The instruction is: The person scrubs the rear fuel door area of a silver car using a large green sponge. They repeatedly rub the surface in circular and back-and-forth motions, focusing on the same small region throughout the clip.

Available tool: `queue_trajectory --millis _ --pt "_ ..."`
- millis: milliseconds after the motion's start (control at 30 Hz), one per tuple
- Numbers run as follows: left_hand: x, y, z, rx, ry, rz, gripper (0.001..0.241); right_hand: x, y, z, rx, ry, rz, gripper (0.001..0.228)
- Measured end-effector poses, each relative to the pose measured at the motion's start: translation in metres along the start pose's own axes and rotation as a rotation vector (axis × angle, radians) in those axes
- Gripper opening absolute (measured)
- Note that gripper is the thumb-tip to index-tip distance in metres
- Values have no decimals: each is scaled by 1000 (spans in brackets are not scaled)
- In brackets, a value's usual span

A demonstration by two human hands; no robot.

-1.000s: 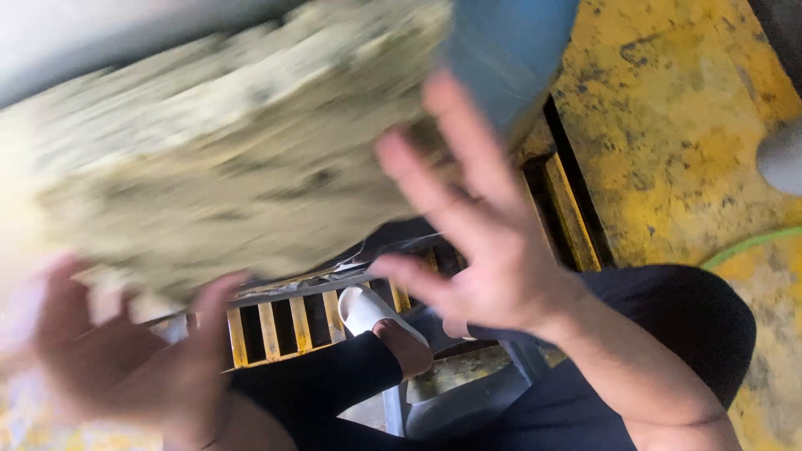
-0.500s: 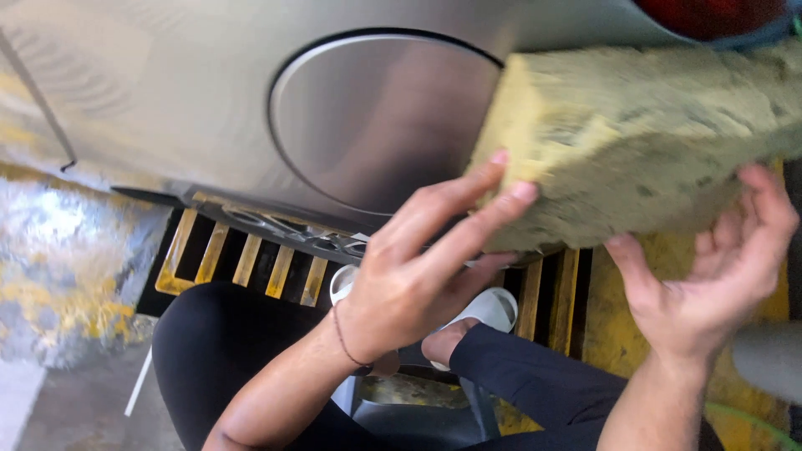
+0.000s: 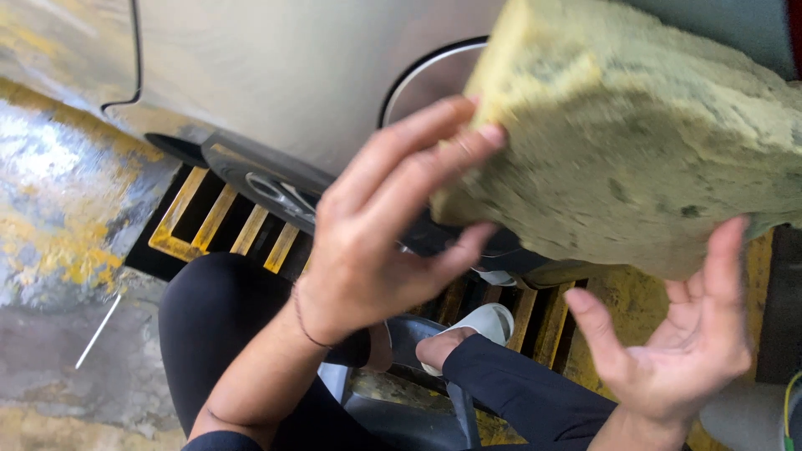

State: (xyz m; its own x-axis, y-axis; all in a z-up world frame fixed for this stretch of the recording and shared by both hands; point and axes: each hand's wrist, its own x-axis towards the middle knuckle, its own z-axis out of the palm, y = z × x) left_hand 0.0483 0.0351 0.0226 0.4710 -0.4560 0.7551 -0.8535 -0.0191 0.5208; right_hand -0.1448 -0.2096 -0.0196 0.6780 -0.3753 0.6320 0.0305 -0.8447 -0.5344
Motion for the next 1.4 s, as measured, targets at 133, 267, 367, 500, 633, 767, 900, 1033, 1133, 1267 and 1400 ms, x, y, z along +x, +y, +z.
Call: queue_trajectory --millis 133,267,367,500,633,767,900,1033,1133,1267,1400 --pt "10 1 -34 -12 18 -66 55 -2 -16 10 -120 -54 -135 123" --pt "0 -9 -53 65 6 -78 62 0 -31 19 -60 -134 -142 118" --pt "-3 -15 -62 26 -8 -116 64 10 -49 25 -168 -120 -195 106" --pt "-12 -28 -68 -5 -60 -84 65 13 -61 33 -126 -146 -221 71" --pt "-8 -16 -75 81 -145 -197 64 -2 -46 47 -106 -184 -174 70" --pt "-6 -12 -71 192 -224 -197 59 0 -41 40 -38 -256 -123 66" --pt "-9 -15 -61 305 -345 -165 69 4 -29 25 -103 -373 -86 68" --pt "-12 -11 -44 410 -426 -248 75 5 -10 14 -154 -402 -47 66" --pt "-14 -8 -27 381 -478 -255 72 3 4 1 -216 -311 -68 64" --pt "-12 12 18 213 -357 -277 70 7 13 -26 -198 -171 -38 45" --pt "-23 19 59 96 -249 -204 68 0 30 -34 -162 33 -63 43"
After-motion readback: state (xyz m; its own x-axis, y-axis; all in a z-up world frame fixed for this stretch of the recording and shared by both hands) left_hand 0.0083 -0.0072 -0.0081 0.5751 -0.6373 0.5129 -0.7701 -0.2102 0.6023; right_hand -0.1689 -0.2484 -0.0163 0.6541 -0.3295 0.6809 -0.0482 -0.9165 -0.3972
